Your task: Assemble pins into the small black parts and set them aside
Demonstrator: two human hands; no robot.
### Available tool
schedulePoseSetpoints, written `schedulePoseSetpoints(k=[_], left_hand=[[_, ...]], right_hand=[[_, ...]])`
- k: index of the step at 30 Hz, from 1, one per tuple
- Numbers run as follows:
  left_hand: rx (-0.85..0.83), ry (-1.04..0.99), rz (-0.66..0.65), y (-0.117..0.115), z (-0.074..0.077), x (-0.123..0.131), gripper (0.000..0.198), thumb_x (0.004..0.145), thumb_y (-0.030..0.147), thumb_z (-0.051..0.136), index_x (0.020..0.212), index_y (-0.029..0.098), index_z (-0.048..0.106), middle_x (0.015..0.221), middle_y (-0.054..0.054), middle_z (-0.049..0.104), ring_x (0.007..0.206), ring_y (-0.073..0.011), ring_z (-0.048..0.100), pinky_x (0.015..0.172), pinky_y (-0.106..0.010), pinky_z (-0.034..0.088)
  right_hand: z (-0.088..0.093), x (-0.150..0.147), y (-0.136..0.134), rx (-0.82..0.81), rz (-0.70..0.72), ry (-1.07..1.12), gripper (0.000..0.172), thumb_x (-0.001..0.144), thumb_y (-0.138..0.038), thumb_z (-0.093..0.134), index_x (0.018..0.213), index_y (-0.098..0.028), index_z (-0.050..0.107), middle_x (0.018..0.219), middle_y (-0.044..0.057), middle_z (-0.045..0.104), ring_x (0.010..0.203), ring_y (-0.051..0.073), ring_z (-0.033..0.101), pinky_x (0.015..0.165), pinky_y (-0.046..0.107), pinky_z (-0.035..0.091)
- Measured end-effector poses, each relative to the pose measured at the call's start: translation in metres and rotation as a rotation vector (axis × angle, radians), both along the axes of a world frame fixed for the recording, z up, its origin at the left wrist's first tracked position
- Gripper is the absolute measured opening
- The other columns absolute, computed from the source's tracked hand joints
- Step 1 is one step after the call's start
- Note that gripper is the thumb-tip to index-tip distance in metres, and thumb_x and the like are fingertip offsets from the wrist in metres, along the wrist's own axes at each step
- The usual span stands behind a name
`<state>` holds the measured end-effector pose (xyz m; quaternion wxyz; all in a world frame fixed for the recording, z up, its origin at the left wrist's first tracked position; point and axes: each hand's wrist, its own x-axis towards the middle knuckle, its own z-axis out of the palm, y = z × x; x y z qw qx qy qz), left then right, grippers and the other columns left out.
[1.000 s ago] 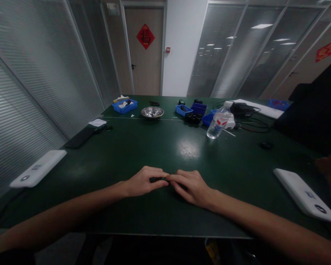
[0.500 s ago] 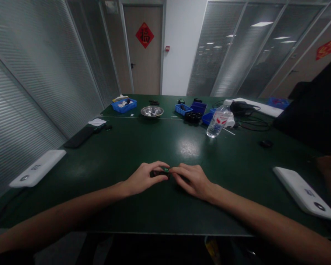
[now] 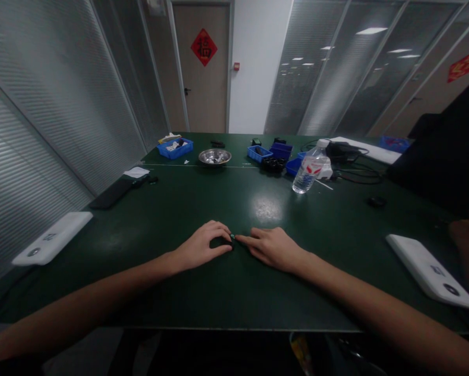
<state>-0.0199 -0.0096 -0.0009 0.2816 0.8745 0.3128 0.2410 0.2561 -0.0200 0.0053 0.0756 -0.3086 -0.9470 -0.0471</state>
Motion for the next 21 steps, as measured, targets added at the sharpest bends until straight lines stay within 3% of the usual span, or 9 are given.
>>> schedulePoseSetpoints(k=[6,16,21], left_hand=[[0.001,0.005,0.007,-0.001,0.003,0.001,0.016,0.094,0.031,0.068,0.107,0.023,0.070,0.123,-0.006,0.064,0.119,-0.0232,0.056,0.106,-0.040,0.044],[-0.022,0.027,0.064,-0.003,0.005,0.000,0.021,0.090,0.030,0.069,0.109,0.023,0.064,0.129,-0.005,0.062,0.123,-0.0238,0.055,0.107,-0.040,0.045],[0.025,0.142,0.155,-0.002,-0.001,0.000,0.056,0.089,0.042,0.068,0.140,0.025,0.053,0.146,-0.008,0.054,0.139,-0.0306,0.045,0.116,-0.049,0.036]], right_hand=[[0.006,-0.003,-0.002,0.024,-0.015,-0.130,0.049,0.102,-0.028,0.049,0.151,-0.026,0.044,0.096,0.005,0.061,0.072,0.013,0.058,0.056,0.024,0.032],[0.000,0.004,0.000,-0.041,-0.069,-0.020,0.047,0.105,-0.031,0.044,0.151,-0.025,0.046,0.098,0.005,0.063,0.072,0.013,0.057,0.061,0.025,0.036],[-0.006,0.009,0.006,-0.025,-0.197,0.050,0.044,0.105,-0.034,0.046,0.147,-0.026,0.053,0.097,0.006,0.063,0.067,0.012,0.055,0.060,0.024,0.037]])
